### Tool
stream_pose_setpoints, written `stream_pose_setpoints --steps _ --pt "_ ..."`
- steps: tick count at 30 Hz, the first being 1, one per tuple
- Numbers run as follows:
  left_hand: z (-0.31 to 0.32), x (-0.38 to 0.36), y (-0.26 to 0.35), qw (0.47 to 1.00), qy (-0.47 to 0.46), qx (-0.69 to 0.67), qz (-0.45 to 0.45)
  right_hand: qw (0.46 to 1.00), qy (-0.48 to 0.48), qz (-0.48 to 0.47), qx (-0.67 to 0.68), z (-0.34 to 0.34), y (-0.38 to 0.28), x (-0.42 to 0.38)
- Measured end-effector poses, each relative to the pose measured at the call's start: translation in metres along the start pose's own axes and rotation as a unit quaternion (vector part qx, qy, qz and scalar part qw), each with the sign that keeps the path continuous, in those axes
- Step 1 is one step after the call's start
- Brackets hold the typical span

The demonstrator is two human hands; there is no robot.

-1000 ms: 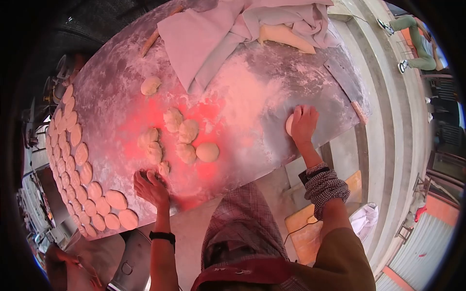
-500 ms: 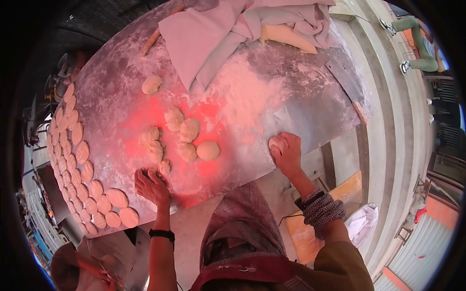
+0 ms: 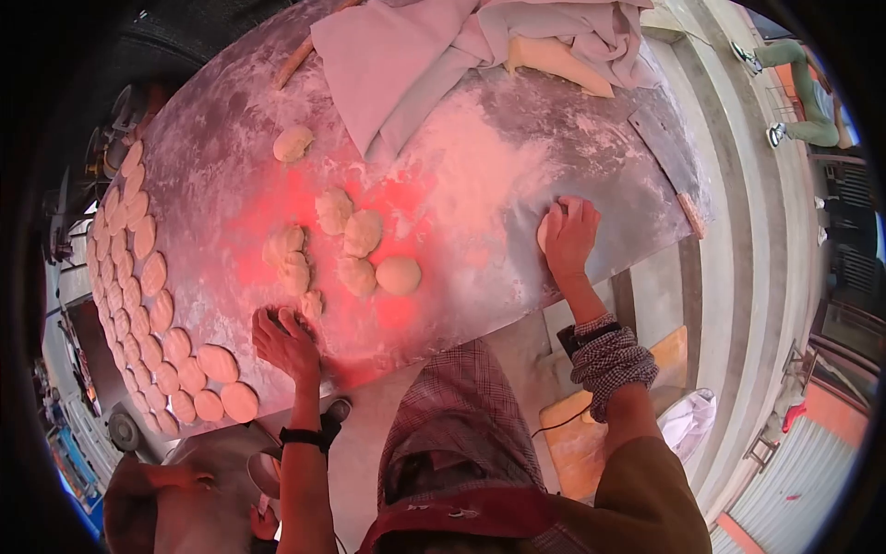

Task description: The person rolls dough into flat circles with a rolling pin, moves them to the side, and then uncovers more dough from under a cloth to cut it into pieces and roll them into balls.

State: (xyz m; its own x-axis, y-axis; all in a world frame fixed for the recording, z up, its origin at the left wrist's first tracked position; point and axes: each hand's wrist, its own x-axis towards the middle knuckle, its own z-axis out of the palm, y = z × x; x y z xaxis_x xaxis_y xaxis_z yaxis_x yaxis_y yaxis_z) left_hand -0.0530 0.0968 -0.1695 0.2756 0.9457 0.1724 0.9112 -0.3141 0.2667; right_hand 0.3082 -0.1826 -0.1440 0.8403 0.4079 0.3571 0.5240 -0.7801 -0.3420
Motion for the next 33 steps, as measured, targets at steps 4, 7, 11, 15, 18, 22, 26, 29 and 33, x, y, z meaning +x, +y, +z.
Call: stream_pose_setpoints --steps 4,7,11,15,18,22,26,29,33 --pt "-0.001 0.000 -0.001 1.000 0.005 0.003 0.009 0.980 -0.088 -0.159 0.077 -0.024 -0.030 -0.059" --pt "0.001 -0.001 -0.004 1.000 -0.004 0.013 0.004 0.978 -0.119 -0.142 0.095 -0.040 0.025 -0.044" --pt "0.002 -0.001 -0.005 1.000 0.007 0.018 0.012 0.998 -0.034 -0.043 0.017 0.004 -0.004 0.017" --pt "0.003 0.000 -0.007 1.000 0.020 0.008 0.021 0.967 -0.114 -0.202 0.101 -0.035 0.004 -0.066" --pt "0.001 0.001 -0.004 1.000 0.021 0.004 0.023 0.980 -0.109 -0.108 0.123 -0.034 0.038 -0.037" --pt "0.000 0.000 -0.003 1.000 0.013 0.004 0.015 0.992 -0.093 -0.087 0.018 -0.006 -0.010 -0.003" --pt "0.002 0.000 -0.005 1.000 0.012 -0.001 0.017 0.968 -0.152 -0.166 0.111 -0.031 0.042 -0.058" --pt "-0.002 0.000 -0.002 1.000 0.005 0.001 0.011 0.992 -0.089 -0.041 0.079 -0.012 0.022 0.002" --pt "0.005 0.000 -0.009 1.000 0.018 0.006 0.022 0.995 -0.063 -0.074 0.031 -0.008 0.000 -0.026"
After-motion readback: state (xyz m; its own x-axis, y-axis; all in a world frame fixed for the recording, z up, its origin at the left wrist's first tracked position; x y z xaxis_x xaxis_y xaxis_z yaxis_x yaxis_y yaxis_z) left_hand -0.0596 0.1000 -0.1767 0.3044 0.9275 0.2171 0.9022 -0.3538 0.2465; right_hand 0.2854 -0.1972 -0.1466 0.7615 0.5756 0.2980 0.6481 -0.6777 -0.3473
